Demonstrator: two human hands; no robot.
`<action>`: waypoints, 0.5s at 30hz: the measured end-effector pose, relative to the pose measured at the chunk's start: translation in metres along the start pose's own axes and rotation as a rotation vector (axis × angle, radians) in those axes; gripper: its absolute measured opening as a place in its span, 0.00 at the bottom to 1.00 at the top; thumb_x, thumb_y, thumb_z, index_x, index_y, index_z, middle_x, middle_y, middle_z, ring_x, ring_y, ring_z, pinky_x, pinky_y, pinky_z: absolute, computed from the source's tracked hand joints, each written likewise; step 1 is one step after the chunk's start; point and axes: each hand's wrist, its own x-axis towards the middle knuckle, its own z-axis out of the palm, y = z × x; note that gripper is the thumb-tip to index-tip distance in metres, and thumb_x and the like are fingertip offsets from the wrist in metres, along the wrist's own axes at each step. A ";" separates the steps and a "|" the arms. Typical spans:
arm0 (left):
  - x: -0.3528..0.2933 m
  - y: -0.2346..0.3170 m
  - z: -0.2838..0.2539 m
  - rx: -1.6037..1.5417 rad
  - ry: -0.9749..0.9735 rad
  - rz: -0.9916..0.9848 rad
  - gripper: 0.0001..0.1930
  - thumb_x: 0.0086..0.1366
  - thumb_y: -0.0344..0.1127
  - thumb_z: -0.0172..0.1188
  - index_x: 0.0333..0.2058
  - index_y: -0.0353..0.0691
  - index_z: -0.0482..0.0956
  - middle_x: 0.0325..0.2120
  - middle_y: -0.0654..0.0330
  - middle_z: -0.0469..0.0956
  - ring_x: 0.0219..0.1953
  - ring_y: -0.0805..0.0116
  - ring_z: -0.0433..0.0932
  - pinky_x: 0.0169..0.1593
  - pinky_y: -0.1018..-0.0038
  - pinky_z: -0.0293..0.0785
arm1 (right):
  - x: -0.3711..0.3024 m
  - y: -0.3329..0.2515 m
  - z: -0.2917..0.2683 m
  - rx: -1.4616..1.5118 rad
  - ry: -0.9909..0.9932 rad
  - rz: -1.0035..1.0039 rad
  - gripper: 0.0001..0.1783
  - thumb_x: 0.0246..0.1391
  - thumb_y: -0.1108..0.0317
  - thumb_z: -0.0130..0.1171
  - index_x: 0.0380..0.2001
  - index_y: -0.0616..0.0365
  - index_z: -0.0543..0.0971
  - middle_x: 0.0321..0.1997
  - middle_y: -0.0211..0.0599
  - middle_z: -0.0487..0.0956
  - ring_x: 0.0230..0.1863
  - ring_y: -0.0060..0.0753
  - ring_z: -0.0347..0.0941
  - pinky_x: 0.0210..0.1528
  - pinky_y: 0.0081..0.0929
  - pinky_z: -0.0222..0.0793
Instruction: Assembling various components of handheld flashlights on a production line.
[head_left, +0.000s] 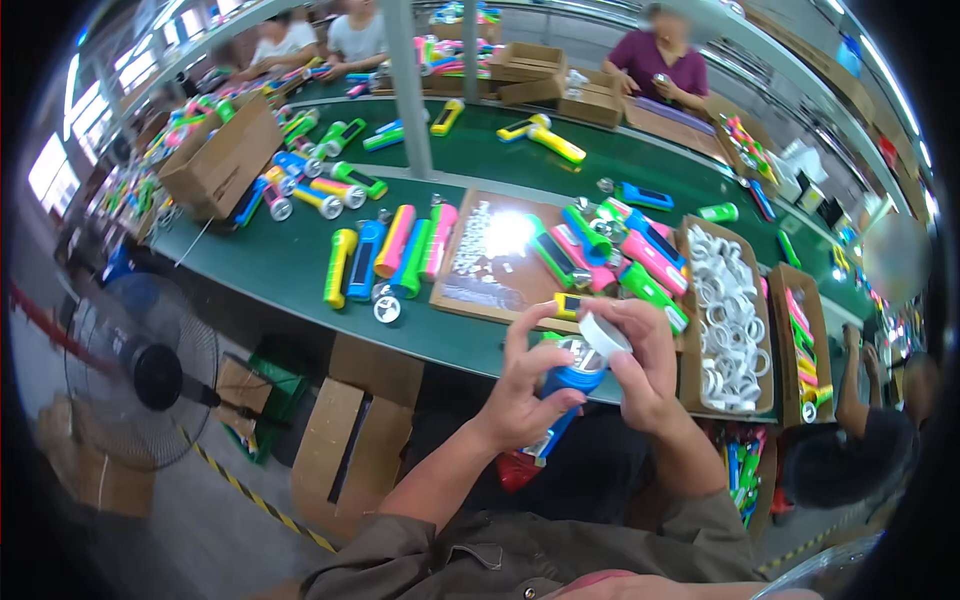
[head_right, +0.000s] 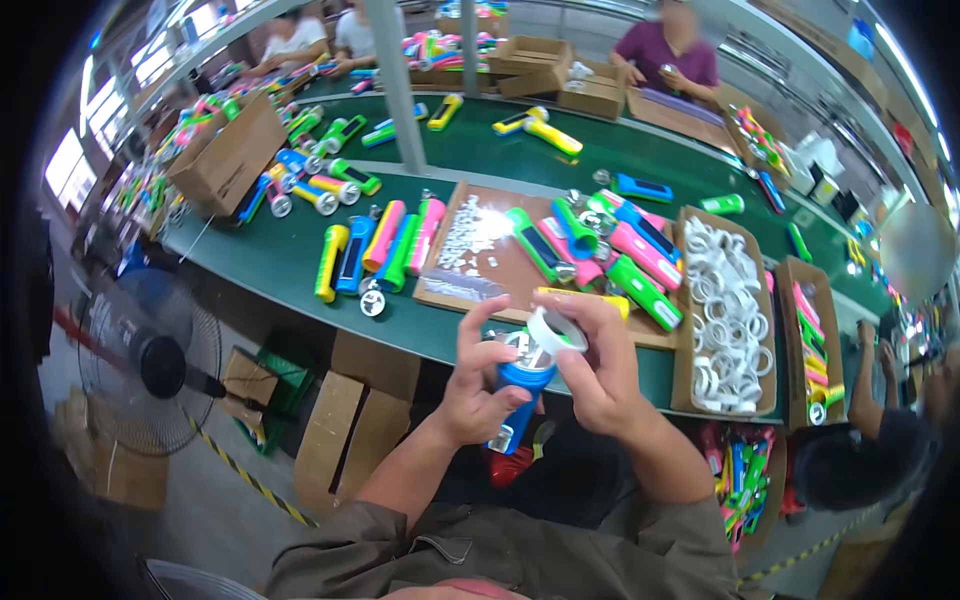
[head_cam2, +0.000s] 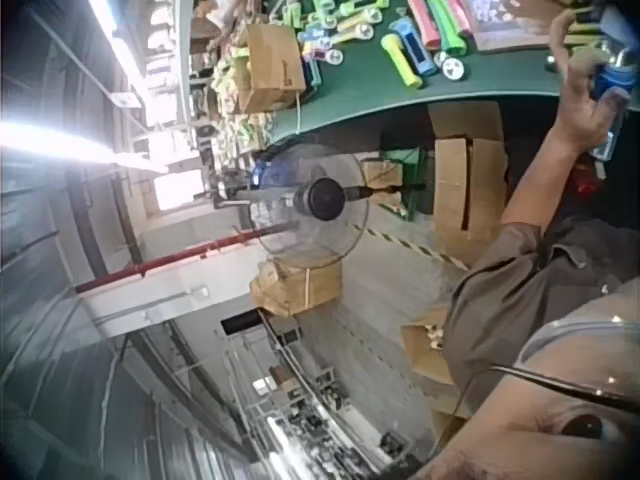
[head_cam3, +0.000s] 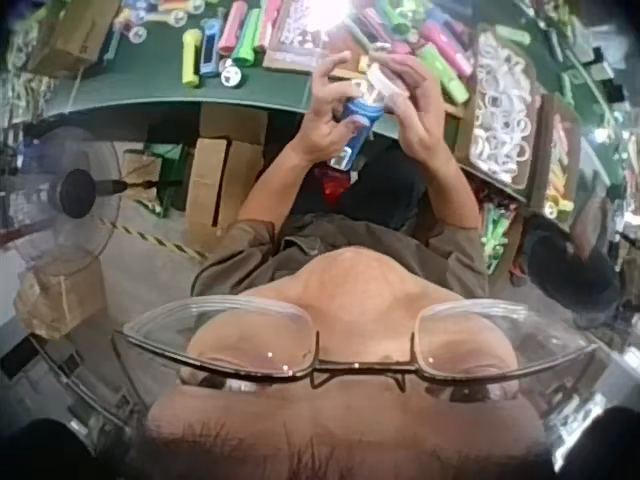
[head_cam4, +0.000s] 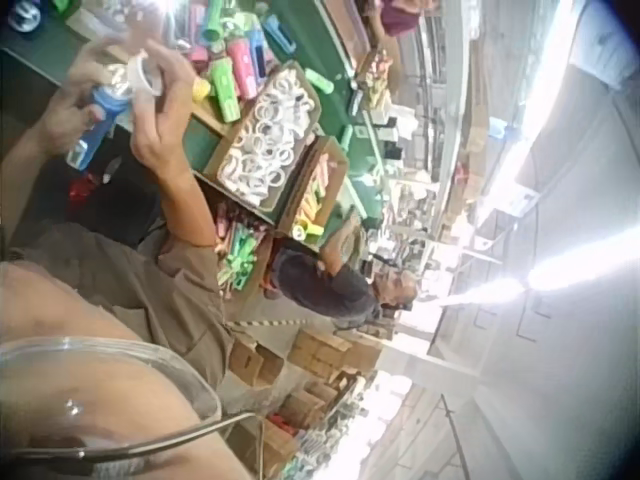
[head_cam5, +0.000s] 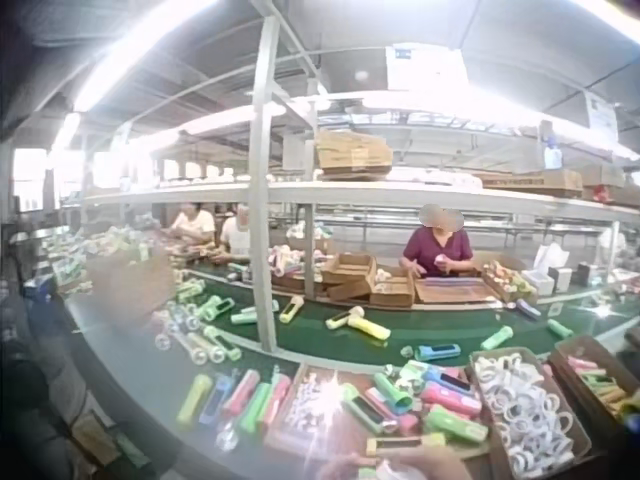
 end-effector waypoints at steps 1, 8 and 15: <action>0.001 0.003 0.001 -0.033 0.011 -0.006 0.24 0.62 0.37 0.68 0.54 0.51 0.68 0.65 0.38 0.50 0.66 0.45 0.58 0.63 0.58 0.59 | 0.000 -0.002 0.000 -0.192 -0.109 -0.050 0.19 0.57 0.74 0.50 0.52 0.64 0.72 0.60 0.55 0.70 0.61 0.46 0.68 0.63 0.39 0.62; 0.020 0.004 -0.010 0.073 0.024 0.182 0.26 0.60 0.34 0.68 0.56 0.50 0.68 0.64 0.37 0.51 0.62 0.41 0.65 0.58 0.57 0.70 | 0.024 -0.010 -0.004 -0.563 -0.383 -0.235 0.36 0.50 0.62 0.65 0.61 0.65 0.68 0.60 0.54 0.71 0.61 0.53 0.68 0.63 0.41 0.62; 0.038 0.007 -0.009 0.108 0.029 0.258 0.32 0.56 0.28 0.70 0.56 0.53 0.66 0.65 0.38 0.51 0.61 0.41 0.65 0.56 0.56 0.72 | 0.032 -0.025 0.001 -0.505 -0.320 -0.137 0.32 0.50 0.72 0.56 0.61 0.66 0.68 0.62 0.55 0.70 0.62 0.53 0.68 0.64 0.40 0.61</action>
